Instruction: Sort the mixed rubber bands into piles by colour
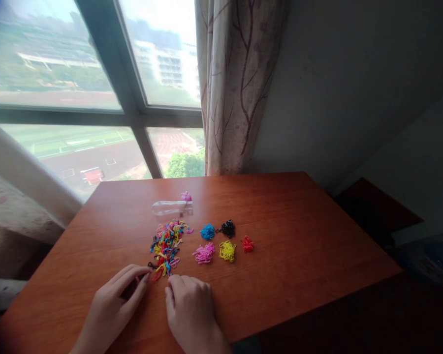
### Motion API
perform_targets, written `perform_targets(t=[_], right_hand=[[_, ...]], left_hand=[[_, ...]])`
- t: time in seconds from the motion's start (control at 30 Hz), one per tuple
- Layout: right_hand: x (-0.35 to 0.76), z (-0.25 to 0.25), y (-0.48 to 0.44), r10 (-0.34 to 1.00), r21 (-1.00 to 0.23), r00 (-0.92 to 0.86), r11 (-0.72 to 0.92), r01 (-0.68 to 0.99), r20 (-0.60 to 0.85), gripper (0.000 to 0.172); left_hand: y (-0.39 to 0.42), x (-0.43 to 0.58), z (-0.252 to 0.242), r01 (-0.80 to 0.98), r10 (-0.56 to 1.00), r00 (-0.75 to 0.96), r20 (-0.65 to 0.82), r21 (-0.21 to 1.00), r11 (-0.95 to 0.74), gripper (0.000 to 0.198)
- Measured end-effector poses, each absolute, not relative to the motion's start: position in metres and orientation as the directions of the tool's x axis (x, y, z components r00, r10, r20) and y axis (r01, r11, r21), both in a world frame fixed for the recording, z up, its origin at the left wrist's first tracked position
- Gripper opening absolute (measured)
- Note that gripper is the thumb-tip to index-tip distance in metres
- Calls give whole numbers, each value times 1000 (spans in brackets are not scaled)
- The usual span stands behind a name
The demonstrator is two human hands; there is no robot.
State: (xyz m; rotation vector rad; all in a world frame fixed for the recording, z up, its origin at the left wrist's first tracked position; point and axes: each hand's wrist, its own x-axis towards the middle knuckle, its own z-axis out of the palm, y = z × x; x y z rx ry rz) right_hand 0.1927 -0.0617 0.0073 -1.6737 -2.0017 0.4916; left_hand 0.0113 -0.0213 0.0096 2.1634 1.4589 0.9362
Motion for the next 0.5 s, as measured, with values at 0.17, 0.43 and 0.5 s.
perform_targets(t=[0.17, 0.43, 0.5], right_hand=[[166, 10, -53, 986, -513, -120, 163, 843, 116, 11], [148, 14, -41, 999, -425, -30, 46, 904, 45, 15], [150, 14, -42, 999, -425, -34, 47, 904, 40, 11]], left_hand=[[-18, 13, 13, 650, 923, 226, 311, 658, -381, 19], [-20, 11, 12, 634, 925, 202, 323, 676, -375, 17], [-20, 11, 11, 636, 925, 215, 314, 674, -377, 16]])
